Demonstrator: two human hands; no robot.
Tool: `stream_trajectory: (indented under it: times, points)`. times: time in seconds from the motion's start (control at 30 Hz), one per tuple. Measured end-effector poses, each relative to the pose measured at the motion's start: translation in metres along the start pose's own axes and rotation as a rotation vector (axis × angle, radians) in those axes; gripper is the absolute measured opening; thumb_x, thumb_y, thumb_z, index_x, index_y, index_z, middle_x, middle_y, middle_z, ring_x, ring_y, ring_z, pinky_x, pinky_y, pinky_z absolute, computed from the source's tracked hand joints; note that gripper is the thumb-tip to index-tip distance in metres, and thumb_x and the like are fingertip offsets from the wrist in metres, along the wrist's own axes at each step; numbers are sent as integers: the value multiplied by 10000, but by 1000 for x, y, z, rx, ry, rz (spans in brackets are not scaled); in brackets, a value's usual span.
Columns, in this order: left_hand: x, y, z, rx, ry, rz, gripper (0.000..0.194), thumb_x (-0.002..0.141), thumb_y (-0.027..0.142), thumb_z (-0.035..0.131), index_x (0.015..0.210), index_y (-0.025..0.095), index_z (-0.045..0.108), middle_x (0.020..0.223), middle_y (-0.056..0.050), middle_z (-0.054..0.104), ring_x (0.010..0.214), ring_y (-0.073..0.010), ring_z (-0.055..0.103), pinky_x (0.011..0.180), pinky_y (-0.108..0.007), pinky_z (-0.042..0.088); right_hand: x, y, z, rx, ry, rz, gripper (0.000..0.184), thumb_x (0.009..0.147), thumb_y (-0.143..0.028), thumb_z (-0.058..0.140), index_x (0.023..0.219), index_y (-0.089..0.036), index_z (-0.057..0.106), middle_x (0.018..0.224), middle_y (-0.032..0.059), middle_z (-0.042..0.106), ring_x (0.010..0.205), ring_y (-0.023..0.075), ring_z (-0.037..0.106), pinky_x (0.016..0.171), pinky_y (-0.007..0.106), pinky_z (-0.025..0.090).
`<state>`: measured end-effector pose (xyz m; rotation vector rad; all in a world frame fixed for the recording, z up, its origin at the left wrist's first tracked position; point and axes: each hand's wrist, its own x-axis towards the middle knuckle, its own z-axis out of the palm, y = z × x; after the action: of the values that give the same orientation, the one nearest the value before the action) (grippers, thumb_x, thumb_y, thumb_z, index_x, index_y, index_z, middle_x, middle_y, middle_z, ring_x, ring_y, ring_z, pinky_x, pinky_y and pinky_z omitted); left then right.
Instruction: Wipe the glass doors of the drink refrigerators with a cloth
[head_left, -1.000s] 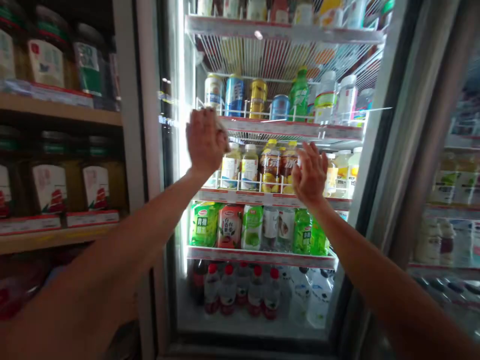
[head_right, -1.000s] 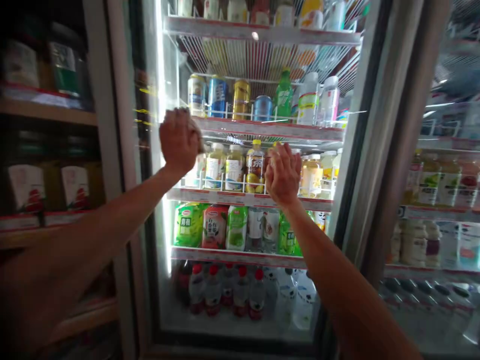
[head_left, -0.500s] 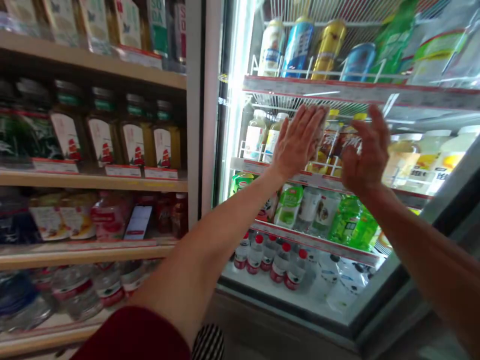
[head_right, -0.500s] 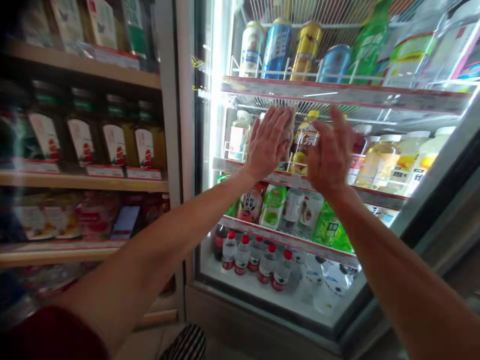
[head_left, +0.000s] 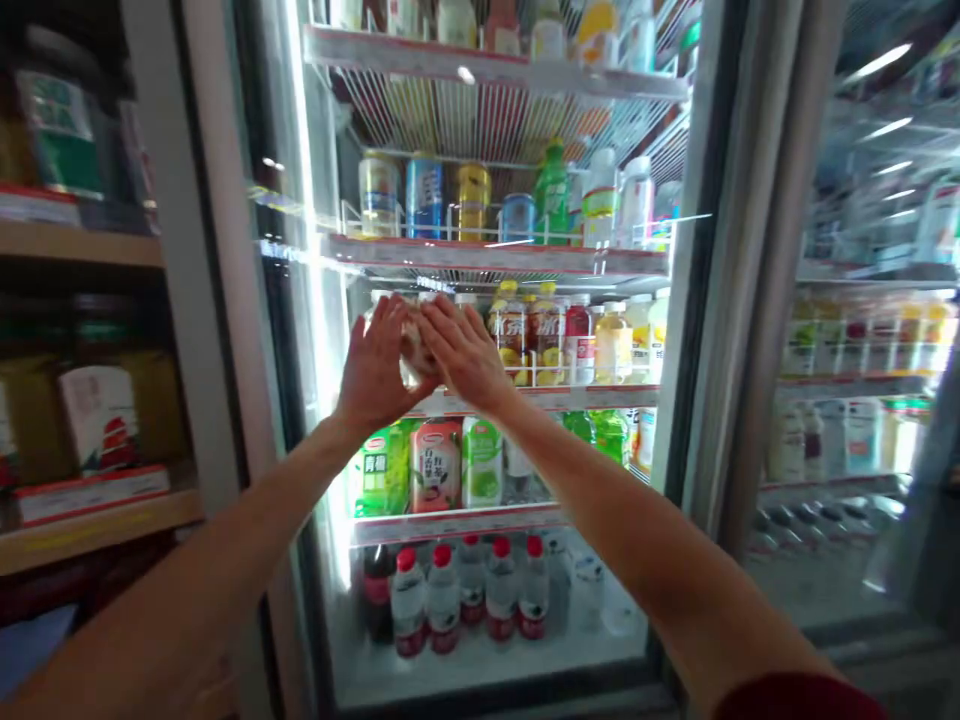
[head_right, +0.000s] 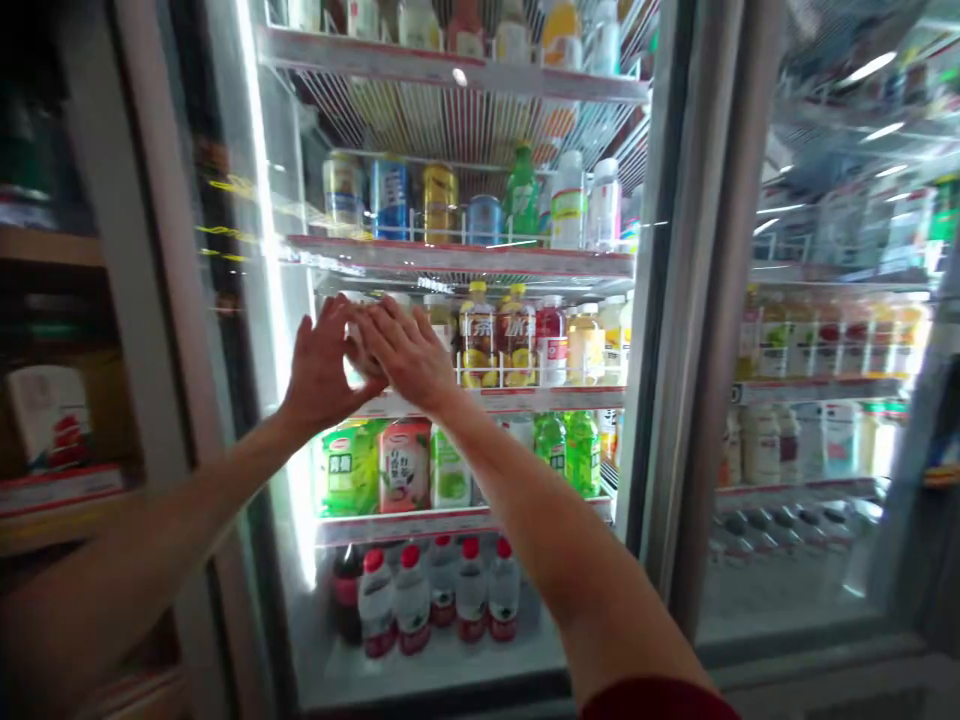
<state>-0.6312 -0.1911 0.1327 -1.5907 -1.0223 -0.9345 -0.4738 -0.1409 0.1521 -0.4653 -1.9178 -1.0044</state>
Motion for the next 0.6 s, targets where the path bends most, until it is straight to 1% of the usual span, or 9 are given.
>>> stream_trajectory:
  times: [0.07, 0.13, 0.23, 0.3, 0.37, 0.43, 0.53, 0.57, 0.6]
  points:
    - [0, -3, -5, -70, -6, 4, 828, 797, 475, 470, 1428, 248, -16, 1504, -68, 146, 1379, -234, 152, 1122, -470, 192, -6, 3, -7, -46, -7, -8, 437, 951, -316, 158, 1359, -316, 312, 1441, -46, 350, 1364, 131, 235, 1145, 429, 158]
    - [1, -7, -7, -94, 51, -61, 704, 846, 401, 393, 1424, 298, 4, 1507, -20, 138, 1378, -211, 160, 1122, -459, 192, -11, 0, -14, -75, 8, -37, 435, 952, -345, 140, 1355, -356, 304, 1460, -55, 312, 1373, 143, 209, 1141, 452, 132]
    - [3, -12, -6, -11, 117, -181, 617, 871, 321, 316, 1418, 339, 31, 1508, 26, 110, 1383, -200, 136, 1127, -483, 141, -13, -12, -18, -64, -17, -204, 462, 954, -324, 106, 1361, -305, 322, 1461, -55, 309, 1372, 140, 206, 1144, 384, 142]
    - [3, -13, -3, 31, 100, -178, 606, 870, 302, 307, 1416, 343, 47, 1509, 46, 83, 1386, -192, 120, 1125, -491, 142, -13, -15, -17, -43, -59, -249, 478, 953, -302, 85, 1371, -265, 314, 1454, -53, 322, 1364, 135, 224, 1140, 373, 169]
    - [3, -12, -1, 42, 94, -165, 593, 870, 285, 299, 1414, 341, 68, 1507, 62, 77, 1387, -180, 115, 1123, -495, 154, -13, -7, -17, -37, -93, -195, 471, 950, -290, 100, 1378, -261, 295, 1460, -54, 310, 1368, 144, 218, 1141, 425, 167]
    - [3, -10, -1, 43, 98, -167, 583, 872, 273, 298, 1412, 339, 90, 1506, 68, 83, 1387, -171, 115, 1123, -497, 162, -13, 11, -18, -43, -97, -85, 453, 945, -278, 147, 1362, -264, 325, 1459, -43, 313, 1373, 158, 213, 1145, 480, 126]
    - [3, -7, -2, 34, 106, -184, 588, 866, 261, 315, 1410, 344, 109, 1504, 72, 86, 1387, -176, 120, 1125, -500, 160, -10, 40, -23, -53, -17, 151, 433, 927, -268, 221, 1320, -226, 399, 1450, 10, 335, 1379, 189, 198, 1143, 513, 70]
    - [4, -6, -2, 30, 109, -190, 591, 863, 256, 318, 1411, 341, 112, 1503, 73, 85, 1387, -182, 121, 1125, -504, 155, -9, 44, -24, -48, 15, 195, 432, 922, -268, 232, 1313, -219, 409, 1450, 18, 334, 1382, 195, 183, 1142, 513, 61]
    - [4, -5, -2, 26, 115, -196, 593, 861, 253, 319, 1411, 339, 115, 1502, 76, 83, 1386, -187, 122, 1125, -506, 152, -7, 44, -25, -34, 28, 188, 434, 920, -273, 229, 1309, -220, 413, 1451, 15, 333, 1383, 189, 175, 1144, 493, 59]
